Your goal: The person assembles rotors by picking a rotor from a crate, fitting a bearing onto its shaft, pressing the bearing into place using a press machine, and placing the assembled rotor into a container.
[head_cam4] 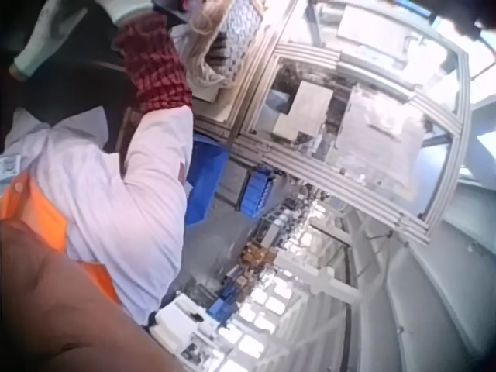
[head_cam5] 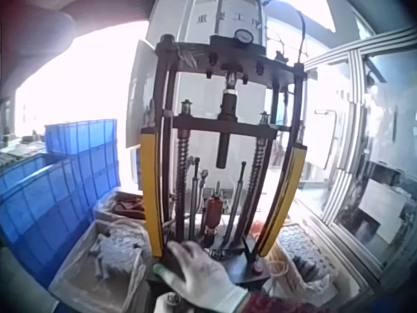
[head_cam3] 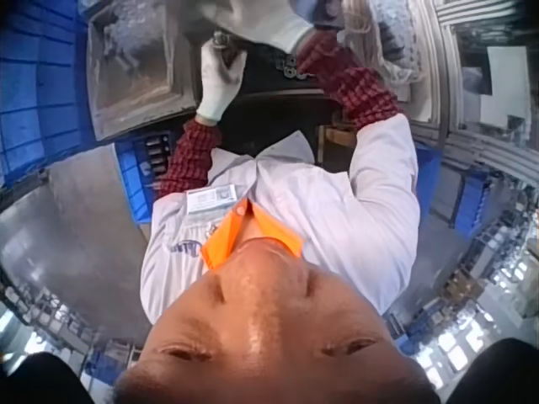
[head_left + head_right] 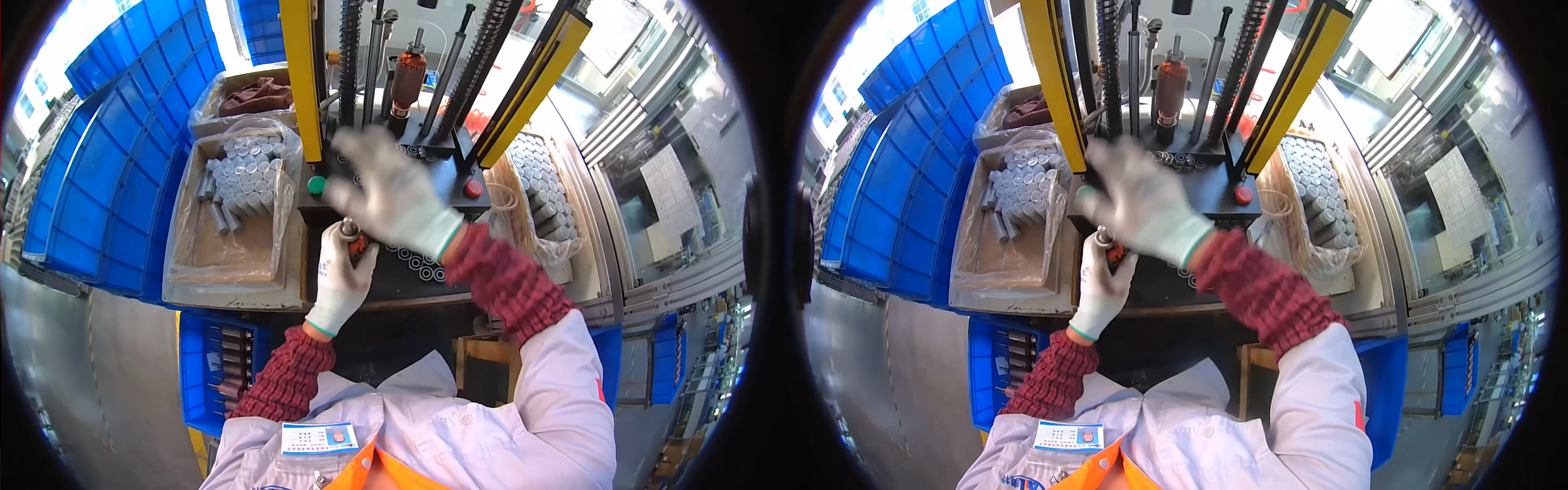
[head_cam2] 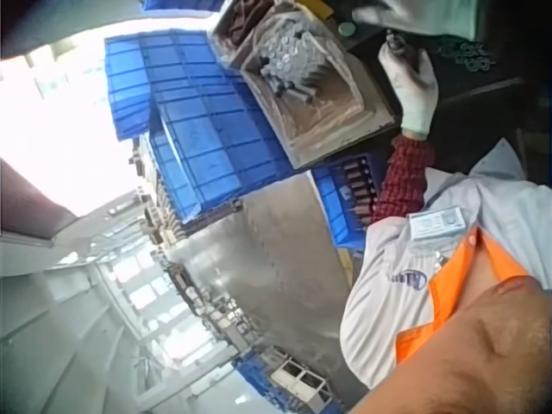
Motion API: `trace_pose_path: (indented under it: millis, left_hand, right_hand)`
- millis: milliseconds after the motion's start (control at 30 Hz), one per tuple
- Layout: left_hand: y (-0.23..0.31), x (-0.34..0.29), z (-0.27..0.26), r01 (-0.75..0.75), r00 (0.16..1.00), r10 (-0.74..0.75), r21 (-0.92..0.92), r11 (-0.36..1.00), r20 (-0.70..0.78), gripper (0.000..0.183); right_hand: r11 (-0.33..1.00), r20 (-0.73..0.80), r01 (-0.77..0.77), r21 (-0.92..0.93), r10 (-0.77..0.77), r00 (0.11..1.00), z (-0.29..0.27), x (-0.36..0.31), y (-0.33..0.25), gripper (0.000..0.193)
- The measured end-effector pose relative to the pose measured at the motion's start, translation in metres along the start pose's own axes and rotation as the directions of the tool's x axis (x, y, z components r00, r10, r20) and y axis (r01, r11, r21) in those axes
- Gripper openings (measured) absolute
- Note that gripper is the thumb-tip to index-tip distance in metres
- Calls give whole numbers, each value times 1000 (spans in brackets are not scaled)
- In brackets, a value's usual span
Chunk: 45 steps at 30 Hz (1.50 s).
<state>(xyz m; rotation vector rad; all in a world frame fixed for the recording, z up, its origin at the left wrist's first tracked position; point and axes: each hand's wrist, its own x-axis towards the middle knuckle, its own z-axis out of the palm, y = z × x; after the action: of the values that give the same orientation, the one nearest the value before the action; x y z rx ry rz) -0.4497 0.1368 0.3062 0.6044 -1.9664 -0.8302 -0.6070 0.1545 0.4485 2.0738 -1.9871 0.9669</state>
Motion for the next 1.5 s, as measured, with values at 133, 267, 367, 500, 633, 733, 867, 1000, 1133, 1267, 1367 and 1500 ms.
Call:
trace_pose_path:
  millis: [133,267,367,500,633,733,867,1000,1133,1267,1367,1500]
  left_hand:
    - [9,-10,-23,63,998,-63,-59,996,-1,43]
    - [15,-15,-15,14,1000,-15,-36,999,-20,43]
    - [8,-19,-9,96,992,-88,-86,992,87,53]
    - [-7,-22,-1,91,992,-81,-98,991,97,50]
    - [-2,-9,-12,-32,991,28,30,999,132,40]
    - [-19,-8,-18,-105,993,98,142,984,59,34]
    - [-5,-7,-19,-96,992,76,208,973,105,41]
    - [-13,-2,-19,-144,988,116,332,932,103,50]
    - [-22,8,-33,-195,980,168,329,924,107,51]
    - [23,-1,-6,161,975,-144,-90,983,169,31]
    - [4,9,0,-273,962,270,94,957,44,30]
    - [19,-1,-12,144,984,-122,-166,976,131,37]
  right_hand:
    - [968,-652,25,-252,-189,735,-9,102,92,41]
    - [827,-600,-474,-304,220,769,17,144,131,26]
    - [944,-344,-216,-248,122,931,-12,138,148,42]
    - [832,-573,-53,-553,-333,749,-54,96,101,34]
    - [997,-889,-14,-80,-65,454,-115,-71,27,13]
    - [781,-766,-381,-496,-186,616,-171,-244,29,23]
    - [157,-769,-888,-432,450,454,-249,-482,23,26]
    - [-438,-743,-860,-263,661,-109,-265,-676,23,32]
    - [-559,-586,-810,-177,721,-369,-208,-757,33,26]
    - [-356,-471,-842,-405,871,-142,-216,-857,13,38]
    - [-390,-598,-791,-472,801,-38,-223,-789,46,37]
    - [342,-678,-890,-303,579,453,-221,-518,67,36]
